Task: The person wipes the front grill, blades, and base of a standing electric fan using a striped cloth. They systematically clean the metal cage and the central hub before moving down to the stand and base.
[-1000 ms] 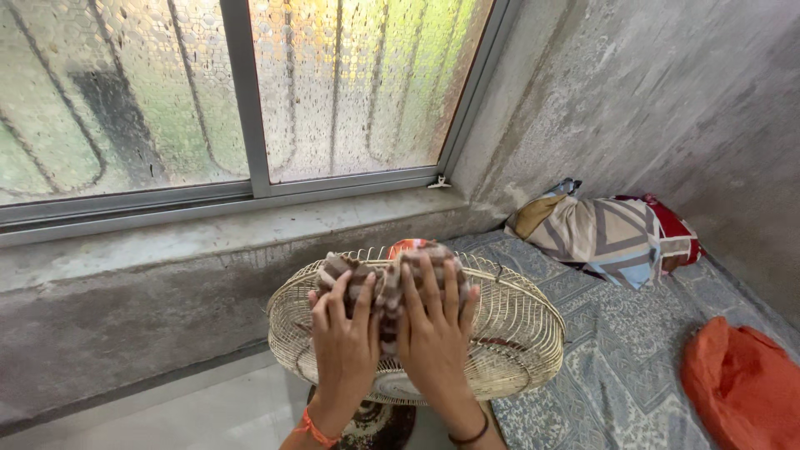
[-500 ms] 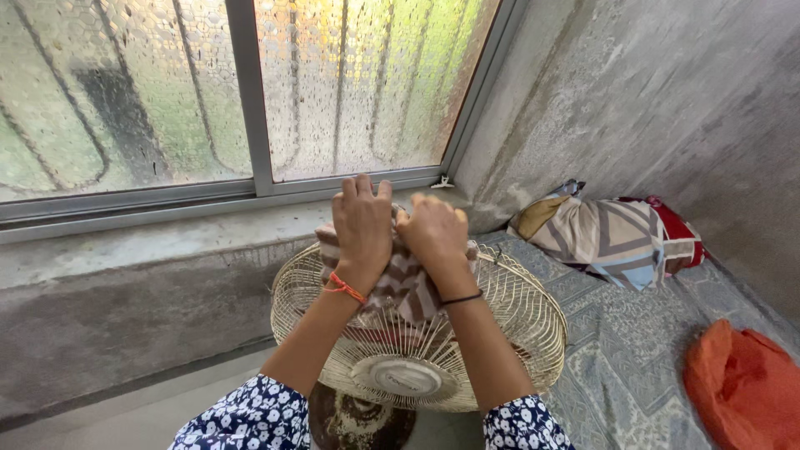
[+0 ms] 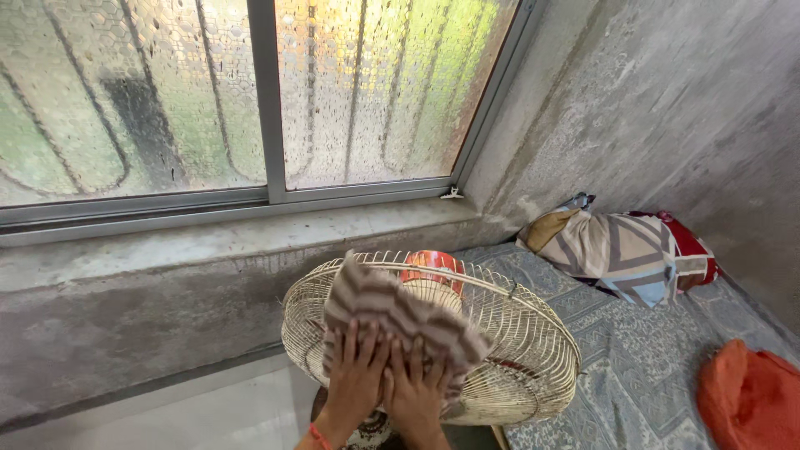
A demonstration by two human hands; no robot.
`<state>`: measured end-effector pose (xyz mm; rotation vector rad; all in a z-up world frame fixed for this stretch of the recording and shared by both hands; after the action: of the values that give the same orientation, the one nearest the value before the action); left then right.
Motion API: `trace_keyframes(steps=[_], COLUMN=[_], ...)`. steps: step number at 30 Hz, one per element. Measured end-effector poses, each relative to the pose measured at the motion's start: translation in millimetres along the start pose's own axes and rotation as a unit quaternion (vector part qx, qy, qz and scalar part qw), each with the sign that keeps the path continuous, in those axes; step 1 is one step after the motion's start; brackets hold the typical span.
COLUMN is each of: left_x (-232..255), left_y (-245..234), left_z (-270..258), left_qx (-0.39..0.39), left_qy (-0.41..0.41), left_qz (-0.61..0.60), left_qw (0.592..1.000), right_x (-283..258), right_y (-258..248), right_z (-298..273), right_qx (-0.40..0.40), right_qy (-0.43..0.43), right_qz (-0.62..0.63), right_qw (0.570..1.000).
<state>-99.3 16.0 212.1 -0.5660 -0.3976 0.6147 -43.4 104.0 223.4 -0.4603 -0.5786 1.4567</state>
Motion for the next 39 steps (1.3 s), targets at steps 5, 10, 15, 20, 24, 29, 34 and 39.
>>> trace_keyframes(steps=[5, 10, 15, 20, 24, 29, 34, 39], left_x=[12, 38, 72, 82, 81, 71, 47, 60], left_y=[83, 34, -10, -66, -46, 29, 83, 76], left_z=[-91, -44, 66, 133, 106, 3, -94, -111], left_qx=[-0.203, 0.044, 0.079, 0.077, 0.102, 0.088, -0.071, -0.100], left_qy=[0.046, 0.084, 0.166, 0.094, 0.072, 0.103, 0.101, 0.071], left_qz=[-0.024, -0.162, -0.043, 0.013, 0.029, 0.034, -0.001, -0.048], left_qw=[0.978, 0.982, 0.982, 0.993, 0.992, 0.990, 0.992, 0.991], right_x=[13, 58, 93, 102, 89, 82, 60, 52], right_y=[87, 113, -1, -97, -87, 45, 120, 110], right_z=[-122, -163, -39, 53, 43, -91, -197, -197], right_qx=[-0.137, -0.298, 0.026, 0.059, 0.119, -0.047, -0.433, -0.347], right_qy=[0.004, 0.175, 0.078, 0.166, 0.123, 0.098, 0.221, 0.245], right_qz=[0.065, 0.203, -0.034, -0.003, -0.026, 0.004, 0.128, 0.172], right_qw=[0.988, 0.916, 0.996, 0.984, 0.985, 0.994, 0.864, 0.889])
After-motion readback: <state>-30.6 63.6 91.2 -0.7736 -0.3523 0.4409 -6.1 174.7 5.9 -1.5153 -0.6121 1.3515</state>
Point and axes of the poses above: each hand's wrist, its own z-axis towards the middle knuckle, its own y-axis out of the palm, x = y × z, the point moved 8 cm from there along z, towards the middle knuckle
